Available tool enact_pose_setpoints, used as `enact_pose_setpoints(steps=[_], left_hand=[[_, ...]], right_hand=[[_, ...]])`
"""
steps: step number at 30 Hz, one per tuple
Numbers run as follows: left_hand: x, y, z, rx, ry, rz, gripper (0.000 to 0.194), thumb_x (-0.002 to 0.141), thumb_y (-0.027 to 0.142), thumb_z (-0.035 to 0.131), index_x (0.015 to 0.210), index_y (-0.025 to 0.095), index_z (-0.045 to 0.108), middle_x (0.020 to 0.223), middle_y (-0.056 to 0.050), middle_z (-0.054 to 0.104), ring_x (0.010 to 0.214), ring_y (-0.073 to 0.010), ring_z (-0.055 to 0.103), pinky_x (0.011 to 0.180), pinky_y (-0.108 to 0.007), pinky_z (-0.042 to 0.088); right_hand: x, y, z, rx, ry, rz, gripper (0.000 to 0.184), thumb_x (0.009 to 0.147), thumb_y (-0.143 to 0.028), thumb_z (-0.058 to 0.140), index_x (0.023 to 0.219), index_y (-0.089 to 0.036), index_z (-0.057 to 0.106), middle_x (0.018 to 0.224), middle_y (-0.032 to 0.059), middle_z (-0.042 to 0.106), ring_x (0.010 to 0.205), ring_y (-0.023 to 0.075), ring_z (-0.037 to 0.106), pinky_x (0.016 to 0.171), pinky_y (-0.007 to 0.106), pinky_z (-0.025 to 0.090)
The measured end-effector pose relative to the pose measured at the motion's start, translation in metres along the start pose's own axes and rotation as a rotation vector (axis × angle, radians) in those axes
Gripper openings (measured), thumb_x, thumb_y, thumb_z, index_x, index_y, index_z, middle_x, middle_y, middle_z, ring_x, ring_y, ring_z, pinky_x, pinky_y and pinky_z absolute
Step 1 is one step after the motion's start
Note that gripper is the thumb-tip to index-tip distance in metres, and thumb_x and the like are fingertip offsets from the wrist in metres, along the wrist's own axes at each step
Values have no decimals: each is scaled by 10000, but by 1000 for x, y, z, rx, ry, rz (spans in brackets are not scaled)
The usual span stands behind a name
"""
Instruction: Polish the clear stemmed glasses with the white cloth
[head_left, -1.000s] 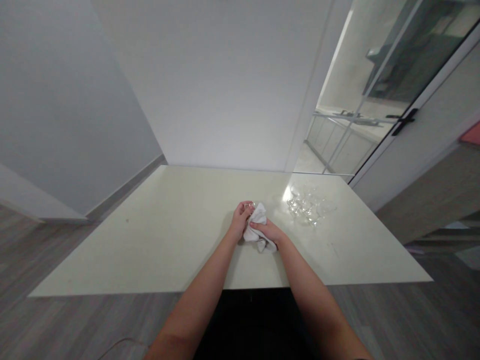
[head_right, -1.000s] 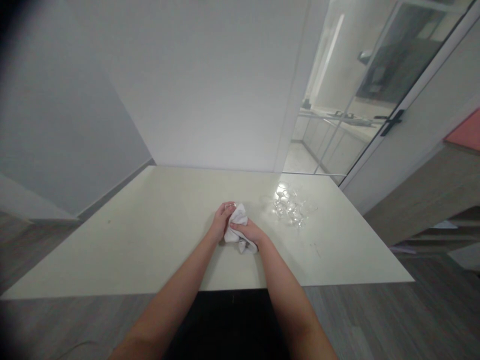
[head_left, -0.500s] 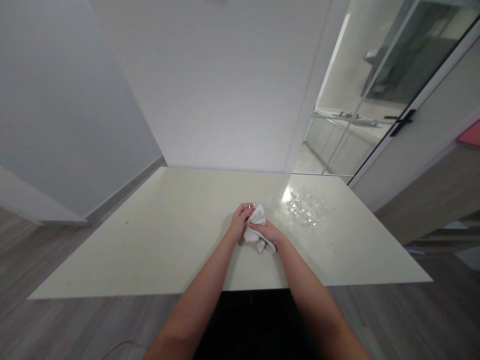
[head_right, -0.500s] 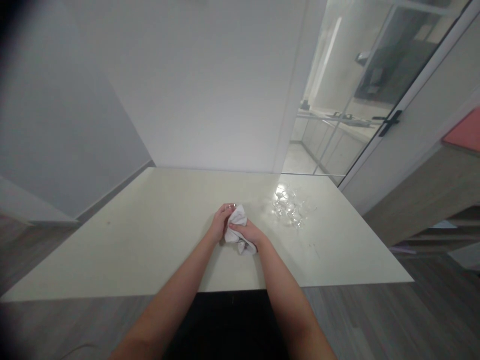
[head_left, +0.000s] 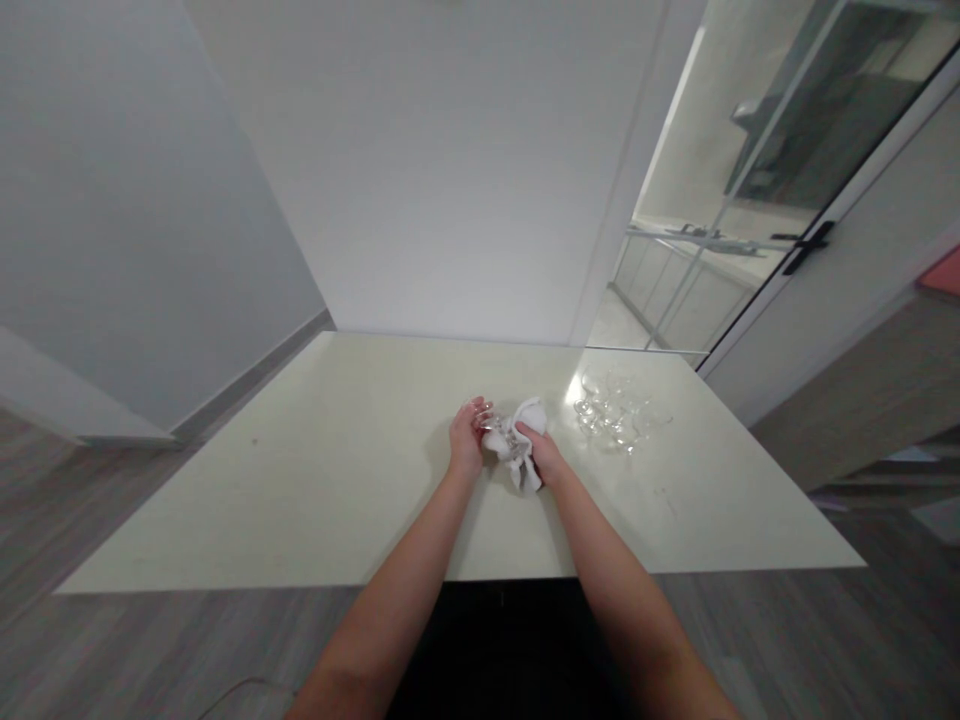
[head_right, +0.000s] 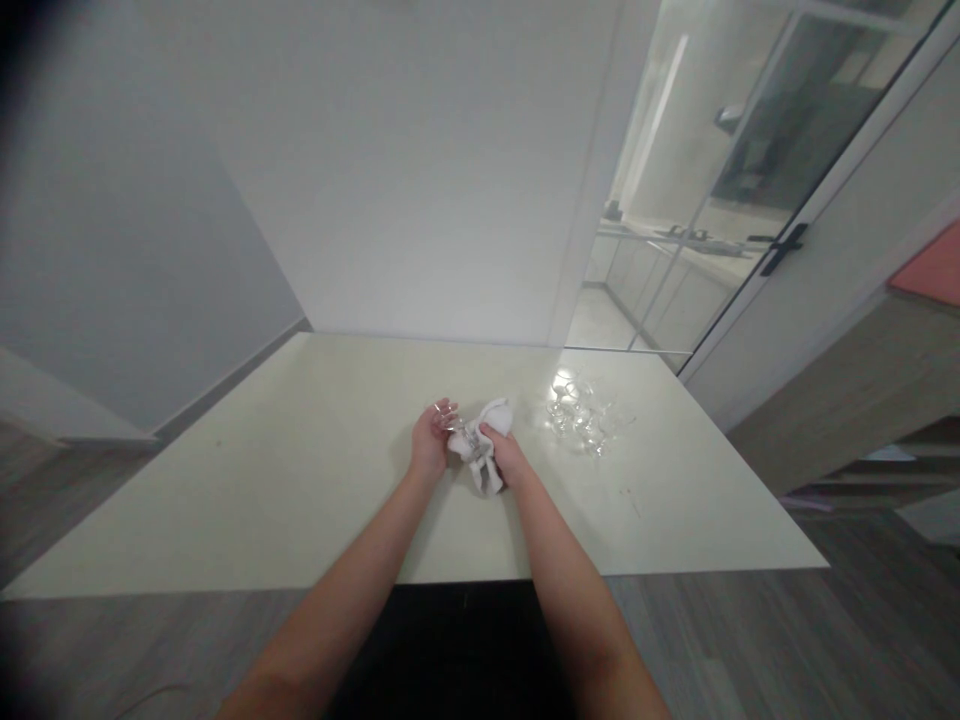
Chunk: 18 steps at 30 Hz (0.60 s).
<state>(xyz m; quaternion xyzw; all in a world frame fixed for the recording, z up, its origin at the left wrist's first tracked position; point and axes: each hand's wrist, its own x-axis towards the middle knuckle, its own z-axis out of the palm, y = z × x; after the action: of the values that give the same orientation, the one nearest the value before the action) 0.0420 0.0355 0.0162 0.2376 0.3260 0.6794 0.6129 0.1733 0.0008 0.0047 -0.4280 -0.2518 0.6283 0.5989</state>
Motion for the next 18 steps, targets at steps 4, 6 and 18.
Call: enact_pose_setpoints(steps=[4,6,18], left_hand=[[3,15,-4,-119,126,-6,263,813,427,650,941,197,660,997,-54,724,802,-127,679,617,-210,499],[4,19,-5,-133,127,9,254,823,399,656,982,202,661,1096,-64,718,894,-139,687,663,-215,517],[-15,16,-2,385,-211,386,577,732,458,776,1224,205,611,1217,-141,684,959,-210,694,792,-304,541]], right_hand=[[5,-9,-6,73,167,-59,288,669,-299,770,922,-200,672,797,1,760,728,203,712,712,321,585],[4,-10,-8,63,151,-39,328,678,-328,766,966,-210,664,847,9,771,783,222,726,752,344,595],[9,-3,-3,76,57,26,385,761,-535,650,934,-192,667,903,99,778,986,291,728,845,423,591]])
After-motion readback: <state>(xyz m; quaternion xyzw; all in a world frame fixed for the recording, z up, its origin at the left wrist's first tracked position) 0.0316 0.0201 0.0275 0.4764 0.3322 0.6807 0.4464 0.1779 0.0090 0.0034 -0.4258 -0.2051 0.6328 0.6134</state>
